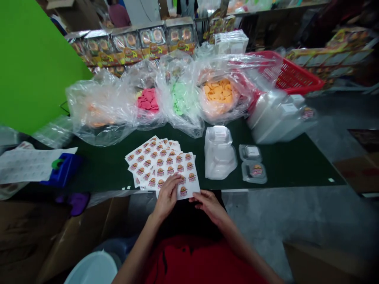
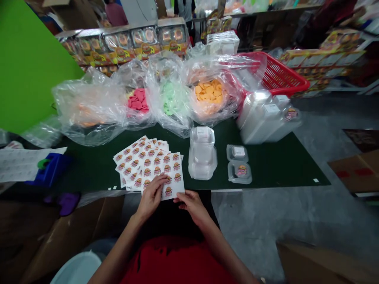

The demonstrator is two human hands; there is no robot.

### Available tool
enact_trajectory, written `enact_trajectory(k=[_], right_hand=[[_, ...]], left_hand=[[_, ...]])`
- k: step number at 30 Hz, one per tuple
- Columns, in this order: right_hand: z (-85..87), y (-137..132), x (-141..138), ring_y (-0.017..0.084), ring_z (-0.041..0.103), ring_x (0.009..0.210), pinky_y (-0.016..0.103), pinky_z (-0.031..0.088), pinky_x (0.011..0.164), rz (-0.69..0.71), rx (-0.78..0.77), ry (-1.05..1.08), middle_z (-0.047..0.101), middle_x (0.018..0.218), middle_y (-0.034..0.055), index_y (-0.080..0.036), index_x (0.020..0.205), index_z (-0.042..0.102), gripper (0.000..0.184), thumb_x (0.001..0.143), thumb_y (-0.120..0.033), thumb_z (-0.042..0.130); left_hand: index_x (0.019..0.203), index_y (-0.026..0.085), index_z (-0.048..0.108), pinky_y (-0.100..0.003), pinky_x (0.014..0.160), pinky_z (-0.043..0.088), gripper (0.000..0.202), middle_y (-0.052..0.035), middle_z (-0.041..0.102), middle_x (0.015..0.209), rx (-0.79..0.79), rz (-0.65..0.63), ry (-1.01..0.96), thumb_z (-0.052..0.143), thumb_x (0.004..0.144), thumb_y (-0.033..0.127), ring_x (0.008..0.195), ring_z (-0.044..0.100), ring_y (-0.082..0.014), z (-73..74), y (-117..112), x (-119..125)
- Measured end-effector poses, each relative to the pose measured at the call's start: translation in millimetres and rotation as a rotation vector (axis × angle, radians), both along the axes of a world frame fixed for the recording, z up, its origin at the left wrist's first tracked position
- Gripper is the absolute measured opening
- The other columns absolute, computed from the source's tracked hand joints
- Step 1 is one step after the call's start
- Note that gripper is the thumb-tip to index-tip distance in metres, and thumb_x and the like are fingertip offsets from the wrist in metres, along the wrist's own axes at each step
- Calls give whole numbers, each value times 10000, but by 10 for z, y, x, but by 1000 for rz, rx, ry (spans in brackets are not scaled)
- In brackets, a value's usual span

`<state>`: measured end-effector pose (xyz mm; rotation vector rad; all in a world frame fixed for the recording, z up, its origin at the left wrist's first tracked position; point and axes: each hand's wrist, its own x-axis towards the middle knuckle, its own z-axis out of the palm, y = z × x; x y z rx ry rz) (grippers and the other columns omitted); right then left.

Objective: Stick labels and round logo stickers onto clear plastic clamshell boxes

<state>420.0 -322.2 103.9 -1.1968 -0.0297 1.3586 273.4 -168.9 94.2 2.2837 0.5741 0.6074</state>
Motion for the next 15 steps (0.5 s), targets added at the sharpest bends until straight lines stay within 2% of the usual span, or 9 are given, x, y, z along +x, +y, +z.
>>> enact_trajectory(k=[2, 4, 7, 11, 15], right_hand=[[20, 25, -36, 178, 728, 742, 234, 464, 600, 16, -19, -30, 807, 833, 82, -164, 888, 821, 547, 556, -566, 986], [19, 40, -97, 177, 725, 721, 228, 447, 577, 28, -24, -51, 809, 833, 92, -155, 860, 822, 523, 563, -557, 978], [9, 63, -173, 180, 728, 728, 225, 447, 580, 13, -23, -66, 809, 816, 95, -155, 840, 824, 499, 578, -555, 966], [7, 109, -218, 202, 728, 758, 236, 461, 586, 1, 36, -132, 809, 809, 112, -153, 837, 835, 486, 644, -592, 919], [6, 174, -229, 201, 695, 726, 267, 505, 607, 57, 115, -295, 798, 793, 91, -164, 809, 834, 433, 754, -593, 828]], left_hand=[[1282, 225, 688, -571, 1233, 450, 342, -113, 687, 1425, 3, -21, -14, 433, 1068, 147, 1425, 586, -257, 2, 9, 19], [1252, 216, 697, -549, 1206, 477, 306, -121, 695, 1404, 17, -38, -29, 459, 1067, 158, 1396, 605, -254, 65, -4, 36], [1143, 204, 720, -493, 1103, 540, 206, -120, 738, 1271, 101, -17, -19, 530, 1063, 204, 1264, 665, -255, 265, -95, 12], [1009, 206, 734, -441, 904, 549, 147, -80, 767, 1019, 274, -8, 128, 599, 1048, 247, 984, 693, -246, 513, -275, -91], [1044, 190, 733, -423, 876, 532, 148, -81, 781, 1018, 361, 7, 153, 585, 1042, 204, 954, 700, -248, 546, -334, -133]])
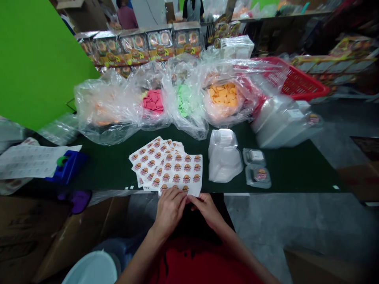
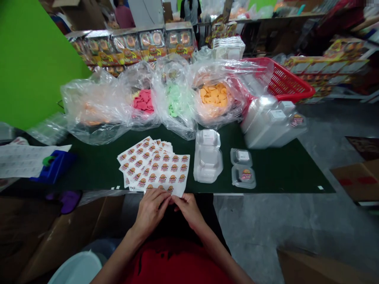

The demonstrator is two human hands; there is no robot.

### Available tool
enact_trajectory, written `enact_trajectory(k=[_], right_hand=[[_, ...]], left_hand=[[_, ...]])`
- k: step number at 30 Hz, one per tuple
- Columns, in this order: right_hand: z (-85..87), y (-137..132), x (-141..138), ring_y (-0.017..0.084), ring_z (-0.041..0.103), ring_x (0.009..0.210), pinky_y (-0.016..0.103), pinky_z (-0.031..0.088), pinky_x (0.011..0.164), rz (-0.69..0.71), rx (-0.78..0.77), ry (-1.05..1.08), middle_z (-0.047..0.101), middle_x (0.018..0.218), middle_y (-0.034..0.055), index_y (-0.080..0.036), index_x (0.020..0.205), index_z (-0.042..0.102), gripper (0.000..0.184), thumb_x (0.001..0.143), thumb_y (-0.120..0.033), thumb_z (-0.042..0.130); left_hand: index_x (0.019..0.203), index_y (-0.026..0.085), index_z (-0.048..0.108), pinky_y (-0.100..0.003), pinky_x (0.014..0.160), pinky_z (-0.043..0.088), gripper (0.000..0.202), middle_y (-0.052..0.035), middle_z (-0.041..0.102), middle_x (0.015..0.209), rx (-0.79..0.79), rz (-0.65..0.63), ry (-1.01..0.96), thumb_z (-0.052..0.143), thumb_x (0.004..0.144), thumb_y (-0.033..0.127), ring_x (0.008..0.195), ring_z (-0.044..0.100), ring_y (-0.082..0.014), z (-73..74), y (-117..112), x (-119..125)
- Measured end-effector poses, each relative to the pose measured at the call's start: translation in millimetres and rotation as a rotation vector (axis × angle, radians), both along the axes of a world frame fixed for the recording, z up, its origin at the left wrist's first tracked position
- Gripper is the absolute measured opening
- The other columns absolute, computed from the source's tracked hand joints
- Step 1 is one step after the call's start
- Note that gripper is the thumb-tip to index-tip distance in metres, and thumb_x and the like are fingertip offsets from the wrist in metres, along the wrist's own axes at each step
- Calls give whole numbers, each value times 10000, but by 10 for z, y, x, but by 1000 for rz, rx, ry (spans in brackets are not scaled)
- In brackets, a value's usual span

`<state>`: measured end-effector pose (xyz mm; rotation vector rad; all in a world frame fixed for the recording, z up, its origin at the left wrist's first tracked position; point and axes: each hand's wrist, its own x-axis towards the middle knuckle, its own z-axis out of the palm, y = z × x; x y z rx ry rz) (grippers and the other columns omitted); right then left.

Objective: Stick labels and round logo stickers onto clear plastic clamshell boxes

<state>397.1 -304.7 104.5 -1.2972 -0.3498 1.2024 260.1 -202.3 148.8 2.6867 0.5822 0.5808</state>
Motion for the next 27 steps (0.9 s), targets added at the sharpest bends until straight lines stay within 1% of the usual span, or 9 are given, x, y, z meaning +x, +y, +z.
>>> enact_trajectory(k=[5, 7, 12, 14, 16, 18, 23, 25, 27], right_hand=[[-12, 38, 30, 161, 595, 586, 273, 481, 562, 114, 10, -255, 730, 671, 31, -167, 745, 801, 413, 844, -560, 719], [-18, 40, 31, 154, 572, 562, 268, 462, 544, 130, 6, -300, 704, 633, 21, -166, 723, 780, 399, 858, -533, 698], [-7, 65, -5, 199, 679, 644, 274, 503, 540, 110, -38, -200, 792, 787, 80, -165, 835, 806, 386, 838, -538, 705], [1, 76, -5, 231, 730, 703, 271, 508, 530, 78, -71, -115, 810, 828, 116, -158, 853, 811, 420, 802, -569, 739], [5, 77, 10, 242, 752, 724, 258, 495, 512, 53, -95, -50, 813, 828, 136, -150, 843, 812, 440, 780, -582, 764], [1, 70, 29, 239, 758, 721, 246, 485, 502, 43, -97, -15, 813, 823, 139, -148, 843, 818, 452, 769, -592, 783], [-19, 55, 34, 220, 725, 713, 254, 509, 520, 44, -16, -39, 797, 780, 96, -171, 823, 832, 456, 777, -624, 792], [-16, 58, 23, 193, 678, 649, 268, 520, 528, 49, 9, -86, 778, 738, 67, -180, 790, 831, 450, 797, -626, 776], [-7, 62, 16, 166, 625, 576, 277, 520, 523, 54, 12, -126, 756, 698, 42, -186, 749, 824, 437, 800, -618, 776]], left_hand=[[938, 205, 723, -388, 849, 518, 158, -64, 766, 925, -102, 34, 101, 585, 1010, 179, 904, 697, -239, -43, 41, 42], [869, 206, 700, -367, 821, 509, 171, -56, 747, 875, -179, 87, 111, 580, 987, 175, 878, 689, -234, -62, 53, 61], [825, 203, 671, -298, 731, 501, 152, -28, 710, 814, -510, 381, -47, 604, 935, 283, 765, 661, -189, -186, 170, 63], [841, 195, 673, -276, 687, 506, 203, -20, 699, 776, -682, 494, -163, 598, 938, 357, 702, 645, -171, -232, 252, 42], [866, 187, 675, -261, 639, 504, 253, -11, 682, 735, -776, 583, -272, 592, 945, 413, 646, 627, -159, -236, 310, 19], [904, 186, 694, -262, 635, 510, 257, -15, 698, 754, -727, 584, -295, 602, 960, 419, 648, 633, -159, -195, 305, 4], [977, 224, 755, -332, 837, 576, 185, -59, 785, 994, -397, 180, -65, 580, 1023, 261, 914, 730, -209, -72, 55, 38], [1008, 225, 755, -340, 844, 589, 193, -74, 789, 1021, -277, 134, -27, 564, 1022, 204, 933, 734, -215, -83, -38, 63], [1020, 215, 747, -334, 826, 589, 190, -83, 787, 1021, -199, 136, 6, 564, 1011, 165, 929, 734, -218, -125, -82, 83]])
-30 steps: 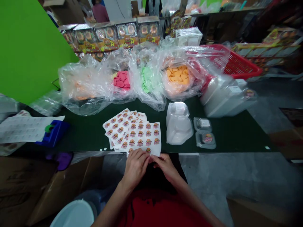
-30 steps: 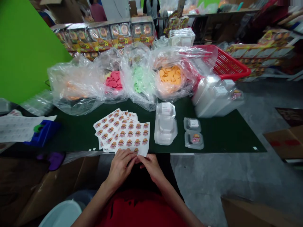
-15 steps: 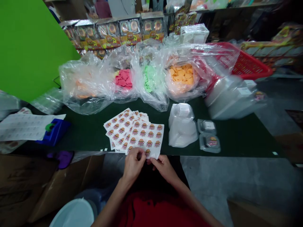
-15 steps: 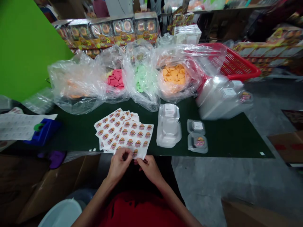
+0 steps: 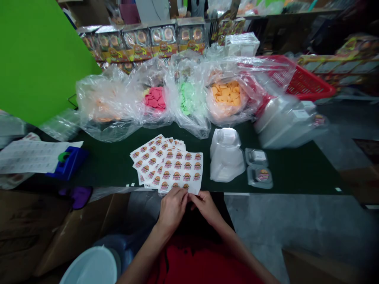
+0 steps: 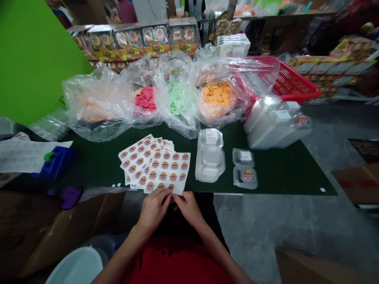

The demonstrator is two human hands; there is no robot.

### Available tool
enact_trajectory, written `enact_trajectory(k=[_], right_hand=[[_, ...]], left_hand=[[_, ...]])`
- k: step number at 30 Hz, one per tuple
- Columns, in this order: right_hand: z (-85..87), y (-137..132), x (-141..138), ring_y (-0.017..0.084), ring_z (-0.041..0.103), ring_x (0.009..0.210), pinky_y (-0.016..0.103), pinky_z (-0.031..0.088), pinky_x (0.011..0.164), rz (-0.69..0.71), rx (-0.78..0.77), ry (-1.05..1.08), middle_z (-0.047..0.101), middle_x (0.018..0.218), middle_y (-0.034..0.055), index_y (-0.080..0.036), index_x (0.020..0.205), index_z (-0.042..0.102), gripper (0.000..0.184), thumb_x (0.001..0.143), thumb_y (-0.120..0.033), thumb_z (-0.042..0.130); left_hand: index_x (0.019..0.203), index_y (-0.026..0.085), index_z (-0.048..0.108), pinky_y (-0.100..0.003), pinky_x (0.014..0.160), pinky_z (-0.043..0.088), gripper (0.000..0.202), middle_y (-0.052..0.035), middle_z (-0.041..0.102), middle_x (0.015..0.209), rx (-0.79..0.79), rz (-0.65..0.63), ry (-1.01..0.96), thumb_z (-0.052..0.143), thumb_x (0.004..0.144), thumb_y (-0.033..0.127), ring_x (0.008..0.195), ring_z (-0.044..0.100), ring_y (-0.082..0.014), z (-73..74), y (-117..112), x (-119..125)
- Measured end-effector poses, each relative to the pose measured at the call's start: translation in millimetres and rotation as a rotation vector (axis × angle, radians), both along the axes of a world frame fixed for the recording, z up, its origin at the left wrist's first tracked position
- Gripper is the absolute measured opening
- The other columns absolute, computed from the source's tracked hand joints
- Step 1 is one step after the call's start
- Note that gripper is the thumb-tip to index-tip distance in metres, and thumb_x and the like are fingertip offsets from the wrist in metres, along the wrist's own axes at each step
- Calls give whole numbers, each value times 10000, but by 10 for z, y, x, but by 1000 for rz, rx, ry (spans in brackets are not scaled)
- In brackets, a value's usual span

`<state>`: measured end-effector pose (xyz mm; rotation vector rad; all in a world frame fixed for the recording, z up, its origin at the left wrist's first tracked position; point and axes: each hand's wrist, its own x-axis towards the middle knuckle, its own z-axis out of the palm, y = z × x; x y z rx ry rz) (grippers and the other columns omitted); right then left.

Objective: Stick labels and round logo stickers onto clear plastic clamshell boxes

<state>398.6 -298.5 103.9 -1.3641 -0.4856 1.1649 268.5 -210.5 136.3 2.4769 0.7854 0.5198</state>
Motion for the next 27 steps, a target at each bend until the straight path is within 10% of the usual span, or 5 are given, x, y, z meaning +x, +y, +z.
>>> enact_trajectory(k=[9, 19, 27], right_hand=[[-14, 9, -28, 231, 722, 716, 293, 553, 557, -5, 0, 12, 790, 761, 94, -180, 804, 839, 407, 820, -576, 745], [18, 23, 3, 190, 652, 568, 309, 547, 541, 28, -8, -92, 768, 710, 52, -197, 758, 834, 365, 854, -527, 713], [-15, -56, 103, 237, 762, 716, 256, 519, 498, 42, -143, 83, 812, 816, 134, -153, 853, 815, 532, 819, -677, 735]], left_hand=[[862, 201, 666, -271, 691, 510, 157, -10, 718, 805, -195, 195, 6, 583, 994, 215, 709, 678, -163, -23, 136, -10], [866, 212, 695, -296, 739, 515, 162, -39, 754, 875, -132, 88, 101, 574, 972, 195, 795, 714, -192, 6, 124, -3], [939, 196, 711, -258, 623, 529, 191, 2, 711, 718, -418, 561, -222, 645, 945, 375, 626, 660, -160, -69, 445, -61]])
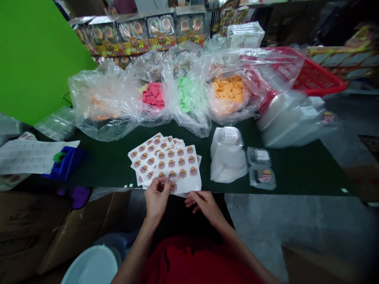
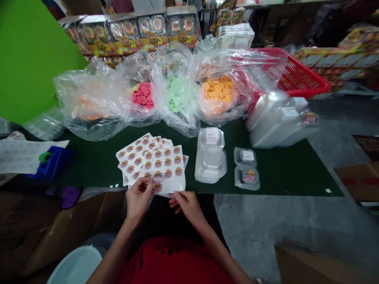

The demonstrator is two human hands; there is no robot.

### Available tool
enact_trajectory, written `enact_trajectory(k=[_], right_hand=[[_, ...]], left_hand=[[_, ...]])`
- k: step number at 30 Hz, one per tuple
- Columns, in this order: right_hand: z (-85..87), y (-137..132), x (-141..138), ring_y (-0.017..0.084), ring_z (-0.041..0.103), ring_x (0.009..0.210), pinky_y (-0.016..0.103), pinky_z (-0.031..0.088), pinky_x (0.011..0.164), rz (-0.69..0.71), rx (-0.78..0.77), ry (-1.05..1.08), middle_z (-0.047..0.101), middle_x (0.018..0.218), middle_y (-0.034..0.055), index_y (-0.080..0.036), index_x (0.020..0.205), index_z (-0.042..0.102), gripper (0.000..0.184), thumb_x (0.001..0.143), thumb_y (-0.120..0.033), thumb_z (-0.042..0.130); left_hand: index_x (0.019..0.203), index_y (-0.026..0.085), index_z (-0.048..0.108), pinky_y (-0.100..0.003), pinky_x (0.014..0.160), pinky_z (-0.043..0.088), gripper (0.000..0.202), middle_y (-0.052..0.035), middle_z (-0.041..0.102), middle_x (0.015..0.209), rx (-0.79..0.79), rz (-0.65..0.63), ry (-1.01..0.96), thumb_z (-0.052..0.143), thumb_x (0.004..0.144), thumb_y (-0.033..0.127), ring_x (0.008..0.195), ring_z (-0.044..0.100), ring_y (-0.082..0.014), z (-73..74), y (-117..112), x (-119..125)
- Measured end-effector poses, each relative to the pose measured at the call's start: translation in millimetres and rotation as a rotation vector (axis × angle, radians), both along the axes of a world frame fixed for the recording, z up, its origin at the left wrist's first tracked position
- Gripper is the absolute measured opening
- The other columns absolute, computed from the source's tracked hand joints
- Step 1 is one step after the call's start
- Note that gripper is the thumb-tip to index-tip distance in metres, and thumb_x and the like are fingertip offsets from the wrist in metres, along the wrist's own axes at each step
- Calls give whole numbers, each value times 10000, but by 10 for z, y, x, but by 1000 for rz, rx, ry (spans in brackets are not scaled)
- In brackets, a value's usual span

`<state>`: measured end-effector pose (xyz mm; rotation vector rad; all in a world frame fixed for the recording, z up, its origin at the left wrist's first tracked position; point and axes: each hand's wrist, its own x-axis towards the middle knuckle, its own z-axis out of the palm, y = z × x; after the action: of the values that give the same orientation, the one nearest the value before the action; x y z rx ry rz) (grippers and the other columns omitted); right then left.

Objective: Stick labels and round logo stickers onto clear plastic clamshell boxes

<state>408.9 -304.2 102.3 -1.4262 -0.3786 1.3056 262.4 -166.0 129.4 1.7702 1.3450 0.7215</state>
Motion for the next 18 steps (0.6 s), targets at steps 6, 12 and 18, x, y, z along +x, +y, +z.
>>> enact_trajectory(k=[6, 12, 18], right_hand=[[369, -215, 77, 253, 771, 890, 278, 591, 594, 103, 80, 65, 825, 972, 128, -191, 1035, 835, 470, 876, -625, 747], [550, -211, 42, 265, 739, 1029, 363, 636, 818, -89, 167, 105, 808, 1136, 77, -263, 1083, 832, 372, 842, -546, 822], [634, -288, 114, 264, 747, 1033, 324, 625, 740, -50, 210, 101, 801, 1078, 72, -258, 1050, 808, 301, 853, -485, 820]], left_hand=[[947, 214, 704, -306, 774, 590, 126, -50, 764, 885, 457, -233, 6, 598, 1001, 257, 784, 717, -177, 255, -314, 50], [1043, 243, 724, -350, 856, 612, 149, -68, 794, 1010, 481, -566, -31, 594, 1012, 178, 927, 751, -210, 422, -696, 135], [1118, 243, 719, -373, 941, 581, 138, -79, 737, 1137, 275, -489, -99, 675, 997, 291, 1053, 704, -226, 769, -398, 127]])
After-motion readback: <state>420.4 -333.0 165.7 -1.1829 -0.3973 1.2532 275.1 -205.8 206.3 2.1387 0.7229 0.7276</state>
